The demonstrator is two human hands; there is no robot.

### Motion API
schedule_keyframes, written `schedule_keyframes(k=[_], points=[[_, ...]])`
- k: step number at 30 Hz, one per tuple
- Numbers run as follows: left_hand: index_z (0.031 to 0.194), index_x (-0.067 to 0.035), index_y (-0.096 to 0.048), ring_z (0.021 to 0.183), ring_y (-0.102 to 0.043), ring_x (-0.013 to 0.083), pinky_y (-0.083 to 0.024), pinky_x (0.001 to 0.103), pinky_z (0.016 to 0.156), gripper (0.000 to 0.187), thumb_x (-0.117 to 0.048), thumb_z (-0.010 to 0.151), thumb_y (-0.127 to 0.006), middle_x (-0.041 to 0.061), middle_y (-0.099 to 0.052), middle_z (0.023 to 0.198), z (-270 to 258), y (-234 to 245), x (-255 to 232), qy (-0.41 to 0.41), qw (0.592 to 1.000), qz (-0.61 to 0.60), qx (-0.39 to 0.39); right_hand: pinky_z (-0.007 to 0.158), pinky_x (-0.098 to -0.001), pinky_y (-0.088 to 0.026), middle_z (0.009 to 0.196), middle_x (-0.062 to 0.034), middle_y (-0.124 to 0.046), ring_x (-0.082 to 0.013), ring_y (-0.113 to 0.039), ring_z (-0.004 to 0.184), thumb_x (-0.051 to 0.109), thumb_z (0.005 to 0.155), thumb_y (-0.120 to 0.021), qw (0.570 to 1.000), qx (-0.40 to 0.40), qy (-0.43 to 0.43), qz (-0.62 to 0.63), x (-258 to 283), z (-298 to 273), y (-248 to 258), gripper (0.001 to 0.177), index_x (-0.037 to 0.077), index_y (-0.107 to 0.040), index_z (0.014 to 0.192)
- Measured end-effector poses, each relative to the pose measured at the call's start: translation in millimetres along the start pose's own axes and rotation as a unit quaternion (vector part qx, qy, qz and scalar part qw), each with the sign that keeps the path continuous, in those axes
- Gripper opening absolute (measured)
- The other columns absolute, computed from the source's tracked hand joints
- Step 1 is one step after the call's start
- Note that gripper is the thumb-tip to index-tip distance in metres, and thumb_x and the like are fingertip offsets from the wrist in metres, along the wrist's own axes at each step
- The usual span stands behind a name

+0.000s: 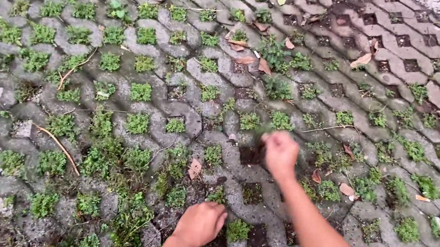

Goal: Removing weeds and small plants from the gaps between hexagonal pavers on a driveway.

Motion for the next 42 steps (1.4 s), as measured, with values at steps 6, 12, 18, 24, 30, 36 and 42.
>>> schedule_keyframes(k=[6,12,18,24,30,36,42], points=[[0.092,-0.006,-0.066,0.09,-0.068,0.0394,-0.056,0.051,0.083,0.022,-0.025,0.098,-0.057,0.016,-0.071,0.096,16.6,-1.3,-7.8,0.007,1.0,-0.027,-0.013,0.069,-0.0303,-0.054,0.087,-0.0052,-0.077,-0.0122,-0.065,0.073,0.013,0.091,-0.077,0.999,0.007,0.02,-0.039,87.4,95.9,83.8,0.011,0.005,-0.078,0.099],[0.092,-0.004,-0.066,0.09,-0.069,0.039,-0.056,0.051,0.083,0.02,-0.021,0.097,-0.057,0.016,-0.071,0.096,11.2,-11.8,-19.6,-0.041,0.998,-0.038,-0.015,0.075,-0.0333,-0.057,0.088,-0.0094,-0.08,-0.0214,-0.074,0.077,0.009,0.087,-0.07,0.971,0.135,0.058,-0.187,9.2,87.2,104.7,0.014,0.009,-0.083,0.092],[0.089,-0.005,-0.066,0.09,-0.069,0.0375,-0.057,0.05,0.084,0.023,-0.024,0.098,-0.056,0.015,-0.071,0.094,-1.9,0.9,-15.6,-0.022,0.999,-0.023,-0.013,0.084,-0.0455,-0.057,0.097,-0.0247,-0.072,-0.0409,-0.07,0.09,0.026,0.084,-0.079,0.918,-0.044,-0.005,-0.394,-65.7,42.9,148.2,0.046,-0.001,-0.072,0.121],[0.093,-0.006,-0.065,0.09,-0.069,0.0369,-0.056,0.05,0.085,0.018,-0.02,0.096,-0.056,0.015,-0.07,0.095,-5.4,-19.4,-4.0,0.001,0.999,-0.034,0.018,0.089,-0.0436,-0.056,0.102,-0.0166,-0.071,-0.0338,-0.07,0.093,0.042,0.08,-0.081,0.952,0.054,-0.125,-0.273,13.4,-21.9,89.8,0.073,0.004,-0.06,0.14],[0.093,-0.006,-0.066,0.09,-0.068,0.0376,-0.057,0.05,0.084,0.021,-0.025,0.097,-0.057,0.014,-0.07,0.095,-7.9,-12.3,-6.2,0.018,0.999,-0.037,0.011,0.082,-0.047,-0.054,0.096,-0.0185,-0.067,-0.0399,-0.066,0.09,0.035,0.087,-0.077,0.949,0.048,0.054,-0.308,-25.9,-22.9,63.9,0.049,0.007,-0.071,0.126],[0.093,-0.006,-0.065,0.092,-0.068,0.0369,-0.057,0.049,0.085,0.022,-0.024,0.099,-0.054,0.013,-0.07,0.097,-13.1,-19.1,-0.7,0.018,0.999,-0.031,0.032,0.082,-0.0469,-0.055,0.094,-0.0169,-0.067,-0.0393,-0.067,0.089,0.017,0.096,-0.064,0.949,0.048,0.126,-0.287,-34.9,-16.5,52.2,0.015,0.005,-0.073,0.098],[0.095,-0.007,-0.068,0.092,-0.069,0.0376,-0.056,0.049,0.087,0.023,-0.025,0.099,-0.054,0.014,-0.07,0.101,-14.2,-5.5,-3.8,0.047,0.997,-0.05,0.027,0.09,-0.0477,-0.054,0.098,-0.0163,-0.069,-0.0366,-0.068,0.092,0.008,0.098,-0.064,0.943,-0.197,0.095,-0.252,-41.6,27.4,131.1,0.009,0.002,-0.072,0.098]])
Point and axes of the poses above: each hand's wrist, its own z-axis towards the middle knuckle, its own y-axis out of the back of the hand, x = y × z, the point moved 5 cm from there along z, towards the middle knuckle
